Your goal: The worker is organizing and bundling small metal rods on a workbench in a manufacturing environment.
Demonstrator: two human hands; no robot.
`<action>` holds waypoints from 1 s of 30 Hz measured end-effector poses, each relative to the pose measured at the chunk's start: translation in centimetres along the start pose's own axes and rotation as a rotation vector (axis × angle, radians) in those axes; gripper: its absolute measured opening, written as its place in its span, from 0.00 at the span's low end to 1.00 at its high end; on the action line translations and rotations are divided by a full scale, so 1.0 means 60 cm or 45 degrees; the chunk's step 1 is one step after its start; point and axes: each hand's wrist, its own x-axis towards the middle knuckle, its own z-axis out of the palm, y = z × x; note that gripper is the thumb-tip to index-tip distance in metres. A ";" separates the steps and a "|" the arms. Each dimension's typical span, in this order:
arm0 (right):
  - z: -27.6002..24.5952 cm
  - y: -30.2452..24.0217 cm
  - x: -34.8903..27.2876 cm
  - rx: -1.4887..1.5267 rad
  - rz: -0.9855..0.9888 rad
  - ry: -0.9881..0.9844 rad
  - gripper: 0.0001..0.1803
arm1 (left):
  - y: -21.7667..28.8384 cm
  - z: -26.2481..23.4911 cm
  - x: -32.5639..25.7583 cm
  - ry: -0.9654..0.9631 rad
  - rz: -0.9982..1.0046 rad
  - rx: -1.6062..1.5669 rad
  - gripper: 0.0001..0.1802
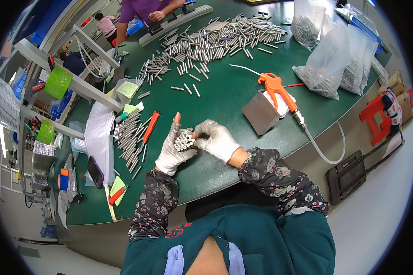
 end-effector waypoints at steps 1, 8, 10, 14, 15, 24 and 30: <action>-0.003 0.000 0.001 -0.067 0.009 0.010 0.06 | 0.001 0.000 0.000 -0.006 0.015 0.055 0.57; -0.005 -0.023 -0.007 -0.029 0.203 0.033 0.07 | -0.002 0.016 0.005 0.050 0.073 0.245 0.57; -0.014 -0.025 -0.005 -0.170 0.010 0.066 0.07 | -0.007 0.031 0.011 0.159 0.253 0.300 0.57; -0.033 -0.032 -0.008 -0.390 -0.102 0.077 0.08 | -0.014 0.045 0.029 0.014 0.176 0.130 0.58; -0.036 -0.030 -0.008 -0.420 -0.075 0.082 0.08 | -0.015 0.046 0.029 0.018 0.180 0.122 0.58; -0.030 -0.042 -0.006 -0.410 -0.033 -0.027 0.14 | -0.004 0.048 0.024 0.111 0.095 0.051 0.62; -0.041 -0.043 -0.004 -0.286 0.029 -0.019 0.14 | -0.015 0.051 0.023 0.155 -0.111 -0.238 0.68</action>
